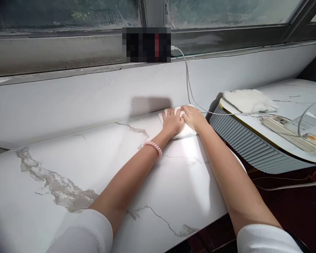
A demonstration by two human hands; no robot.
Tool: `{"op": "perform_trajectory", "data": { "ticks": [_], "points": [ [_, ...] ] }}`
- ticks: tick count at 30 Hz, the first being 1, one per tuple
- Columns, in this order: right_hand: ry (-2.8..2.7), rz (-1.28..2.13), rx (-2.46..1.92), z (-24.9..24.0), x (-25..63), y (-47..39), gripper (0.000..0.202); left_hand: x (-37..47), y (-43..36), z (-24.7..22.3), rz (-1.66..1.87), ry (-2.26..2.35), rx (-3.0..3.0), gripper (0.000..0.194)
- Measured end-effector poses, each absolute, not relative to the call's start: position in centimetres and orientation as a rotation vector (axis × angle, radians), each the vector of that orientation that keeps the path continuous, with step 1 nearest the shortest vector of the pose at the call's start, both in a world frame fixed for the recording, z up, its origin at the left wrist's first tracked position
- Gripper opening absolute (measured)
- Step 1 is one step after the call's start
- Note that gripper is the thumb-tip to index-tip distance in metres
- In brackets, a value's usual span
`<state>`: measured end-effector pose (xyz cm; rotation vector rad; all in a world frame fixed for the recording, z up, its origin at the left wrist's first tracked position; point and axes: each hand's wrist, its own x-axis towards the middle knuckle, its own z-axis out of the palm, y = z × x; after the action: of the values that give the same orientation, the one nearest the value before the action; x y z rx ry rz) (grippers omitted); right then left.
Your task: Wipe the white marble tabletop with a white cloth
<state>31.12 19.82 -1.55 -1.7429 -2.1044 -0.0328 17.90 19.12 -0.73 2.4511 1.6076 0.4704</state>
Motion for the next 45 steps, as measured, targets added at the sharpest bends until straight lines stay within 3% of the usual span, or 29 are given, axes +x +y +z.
{"op": "perform_trajectory", "data": {
  "ticks": [11,30,37,45],
  "points": [
    [-2.104,-0.079,-1.749,-1.6,29.8,17.3,0.039,16.9,16.8,-1.0,0.468,1.627,2.462,0.05],
    [-2.065,-0.175,-1.975,-1.7,18.2,-5.8,0.048,4.8,-3.0,-0.6,0.366,1.34,2.653,0.051],
    [-2.054,-0.1,-1.98,-1.5,17.9,-3.1,0.048,3.9,-0.5,-0.2,0.349,1.307,2.481,0.052],
    [-2.042,-0.008,-1.816,-1.5,18.1,9.3,0.044,4.8,10.7,-0.6,0.501,1.554,2.347,0.049]
  ]
}}
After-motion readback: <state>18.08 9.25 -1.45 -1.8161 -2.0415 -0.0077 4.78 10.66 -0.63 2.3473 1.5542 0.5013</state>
